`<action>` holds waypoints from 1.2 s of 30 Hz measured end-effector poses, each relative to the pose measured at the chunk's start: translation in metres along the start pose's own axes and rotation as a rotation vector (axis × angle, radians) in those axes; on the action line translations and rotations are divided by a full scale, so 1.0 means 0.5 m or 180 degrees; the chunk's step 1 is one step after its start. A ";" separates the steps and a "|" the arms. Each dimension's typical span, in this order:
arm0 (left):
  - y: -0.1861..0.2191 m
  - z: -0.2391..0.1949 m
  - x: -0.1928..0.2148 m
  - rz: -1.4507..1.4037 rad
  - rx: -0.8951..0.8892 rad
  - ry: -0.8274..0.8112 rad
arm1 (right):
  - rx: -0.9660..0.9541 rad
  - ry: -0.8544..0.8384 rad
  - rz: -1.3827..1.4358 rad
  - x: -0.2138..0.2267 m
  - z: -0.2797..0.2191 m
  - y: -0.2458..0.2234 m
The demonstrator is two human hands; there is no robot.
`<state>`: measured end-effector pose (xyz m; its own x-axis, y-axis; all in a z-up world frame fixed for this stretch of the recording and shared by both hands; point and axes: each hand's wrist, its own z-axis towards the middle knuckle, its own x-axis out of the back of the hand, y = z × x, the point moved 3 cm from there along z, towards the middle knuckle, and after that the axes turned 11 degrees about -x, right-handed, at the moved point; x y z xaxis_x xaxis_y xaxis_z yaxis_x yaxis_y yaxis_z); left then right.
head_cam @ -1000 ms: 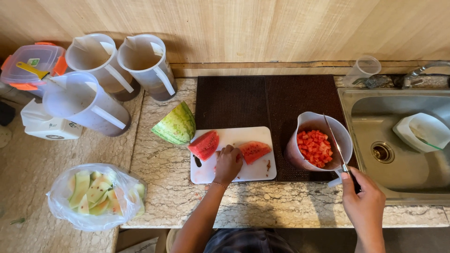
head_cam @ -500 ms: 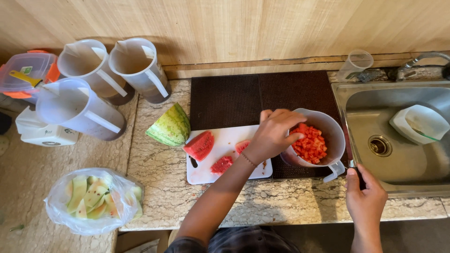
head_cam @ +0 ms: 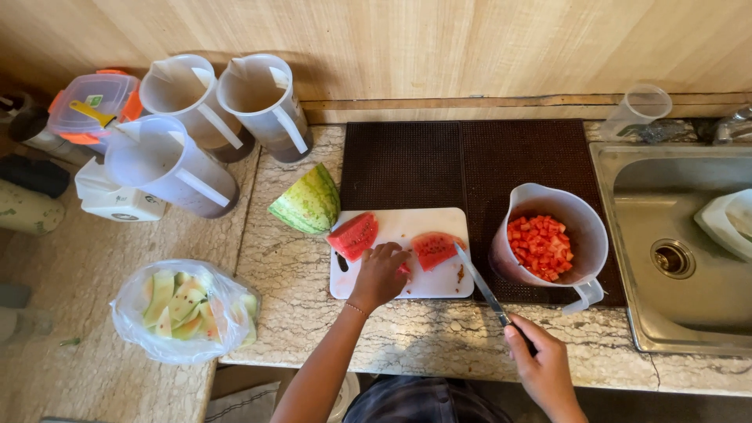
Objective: The person cuts a watermelon wedge into small cubes on a white cutting board using a knife. The diced watermelon is then transferred into a large plastic pitcher. A bag of watermelon rinds and several empty pitchers are visible on the counter.
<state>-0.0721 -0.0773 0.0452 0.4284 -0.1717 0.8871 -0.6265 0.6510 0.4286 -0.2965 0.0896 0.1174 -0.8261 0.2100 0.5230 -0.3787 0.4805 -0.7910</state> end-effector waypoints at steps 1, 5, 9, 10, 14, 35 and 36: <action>0.003 0.001 -0.007 0.0002 0.0028 0.0007 | 0.0009 -0.0025 -0.0009 -0.005 -0.003 -0.007; -0.011 0.012 -0.034 0.0246 0.0025 -0.0051 | -0.0331 -0.0074 -0.0028 -0.018 -0.002 -0.016; -0.020 0.032 -0.026 0.0020 -0.0087 -0.0527 | 0.0070 -0.0054 -0.0108 -0.021 0.001 -0.008; -0.027 0.033 -0.031 0.0023 -0.0107 -0.0528 | 0.0067 -0.0035 -0.0100 -0.022 -0.002 -0.011; -0.027 0.030 -0.010 -0.0030 -0.0347 -0.0673 | -0.0428 -0.0719 -0.0654 -0.060 -0.007 0.000; -0.048 -0.111 -0.037 -0.1051 0.1130 0.0499 | -0.0940 -0.1342 0.0094 -0.289 0.104 0.037; -0.053 -0.108 -0.041 -0.1038 0.1090 0.0601 | -0.0928 -0.1371 0.0180 -0.297 0.111 0.038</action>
<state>-0.0294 -0.0511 0.0064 0.7277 -0.1685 0.6648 -0.6044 0.3006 0.7378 -0.2039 0.0203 0.0071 -0.9619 -0.0973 0.2554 -0.2471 0.7085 -0.6610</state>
